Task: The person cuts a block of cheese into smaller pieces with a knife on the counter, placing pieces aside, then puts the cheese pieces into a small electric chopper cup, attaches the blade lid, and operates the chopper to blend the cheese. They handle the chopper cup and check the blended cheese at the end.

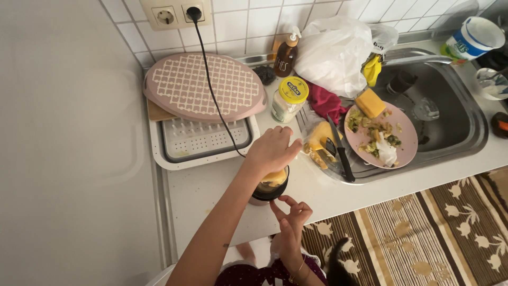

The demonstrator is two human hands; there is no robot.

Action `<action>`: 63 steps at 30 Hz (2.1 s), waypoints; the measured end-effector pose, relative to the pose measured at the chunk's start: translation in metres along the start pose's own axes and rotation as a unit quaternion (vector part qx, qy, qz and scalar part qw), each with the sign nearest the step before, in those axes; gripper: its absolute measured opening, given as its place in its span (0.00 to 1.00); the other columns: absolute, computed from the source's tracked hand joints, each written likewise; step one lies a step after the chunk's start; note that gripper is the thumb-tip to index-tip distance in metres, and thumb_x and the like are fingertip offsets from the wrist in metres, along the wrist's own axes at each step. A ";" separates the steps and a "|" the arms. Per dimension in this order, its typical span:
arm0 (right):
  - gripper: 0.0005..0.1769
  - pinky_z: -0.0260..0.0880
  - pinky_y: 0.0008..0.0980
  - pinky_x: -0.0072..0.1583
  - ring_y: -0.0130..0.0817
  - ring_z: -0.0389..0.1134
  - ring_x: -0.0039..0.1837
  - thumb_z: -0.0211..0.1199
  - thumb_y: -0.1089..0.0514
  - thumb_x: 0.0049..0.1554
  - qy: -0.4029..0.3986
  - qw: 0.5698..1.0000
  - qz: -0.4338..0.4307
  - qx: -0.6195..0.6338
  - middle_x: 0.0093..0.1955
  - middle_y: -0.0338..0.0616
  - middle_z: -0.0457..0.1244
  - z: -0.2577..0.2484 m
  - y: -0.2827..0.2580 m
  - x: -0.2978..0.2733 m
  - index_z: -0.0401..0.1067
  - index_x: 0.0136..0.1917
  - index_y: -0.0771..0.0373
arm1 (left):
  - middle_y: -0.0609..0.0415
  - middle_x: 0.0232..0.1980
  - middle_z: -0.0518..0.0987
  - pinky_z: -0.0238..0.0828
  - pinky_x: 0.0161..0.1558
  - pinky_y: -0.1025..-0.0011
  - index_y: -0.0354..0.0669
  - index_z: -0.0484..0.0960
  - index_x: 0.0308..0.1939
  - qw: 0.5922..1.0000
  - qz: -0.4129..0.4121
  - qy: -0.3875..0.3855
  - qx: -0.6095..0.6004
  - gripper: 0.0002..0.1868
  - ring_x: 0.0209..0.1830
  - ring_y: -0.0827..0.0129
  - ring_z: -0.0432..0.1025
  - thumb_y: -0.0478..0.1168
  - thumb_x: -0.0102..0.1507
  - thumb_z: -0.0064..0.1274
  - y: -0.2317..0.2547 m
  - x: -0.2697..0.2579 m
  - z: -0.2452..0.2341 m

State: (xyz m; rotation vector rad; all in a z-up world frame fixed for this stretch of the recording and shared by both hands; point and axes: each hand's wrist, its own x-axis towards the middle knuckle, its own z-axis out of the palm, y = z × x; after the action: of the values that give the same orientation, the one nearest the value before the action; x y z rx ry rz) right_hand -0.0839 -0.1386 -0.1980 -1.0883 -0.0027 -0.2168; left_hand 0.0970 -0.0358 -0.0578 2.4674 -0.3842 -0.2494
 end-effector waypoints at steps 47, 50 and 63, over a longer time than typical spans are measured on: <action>0.23 0.56 0.68 0.75 0.62 0.59 0.75 0.57 0.54 0.63 -0.154 0.684 -0.522 -0.486 0.71 0.57 0.58 0.044 -0.157 0.108 0.58 0.68 0.60 | 0.29 0.59 0.79 0.79 0.54 0.50 0.34 0.73 0.58 0.676 0.347 0.549 -0.348 0.29 0.49 0.38 0.84 0.39 0.58 0.70 0.018 -0.183 -0.021; 0.24 0.58 0.66 0.77 0.58 0.60 0.76 0.58 0.55 0.63 -0.128 0.692 -0.520 -0.484 0.73 0.53 0.59 0.015 -0.126 0.103 0.58 0.70 0.59 | 0.38 0.61 0.79 0.68 0.72 0.47 0.36 0.69 0.60 0.778 0.334 0.447 -0.289 0.34 0.58 0.44 0.80 0.44 0.59 0.73 0.012 -0.172 -0.053; 0.63 0.67 0.41 0.69 0.41 0.64 0.71 0.82 0.54 0.39 -0.130 0.939 -0.082 -0.306 0.72 0.52 0.58 -0.014 -0.002 0.064 0.47 0.77 0.65 | 0.34 0.83 0.58 0.69 0.66 0.59 0.39 0.65 0.72 0.910 0.127 0.268 -0.289 0.51 0.78 0.45 0.64 0.52 0.51 0.72 0.038 -0.147 -0.044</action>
State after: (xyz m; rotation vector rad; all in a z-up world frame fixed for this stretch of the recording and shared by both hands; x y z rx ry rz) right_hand -0.0227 -0.1632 -0.1960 -1.7373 -0.2803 -0.2293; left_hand -0.0373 0.0081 0.0130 1.7774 -0.3252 0.3751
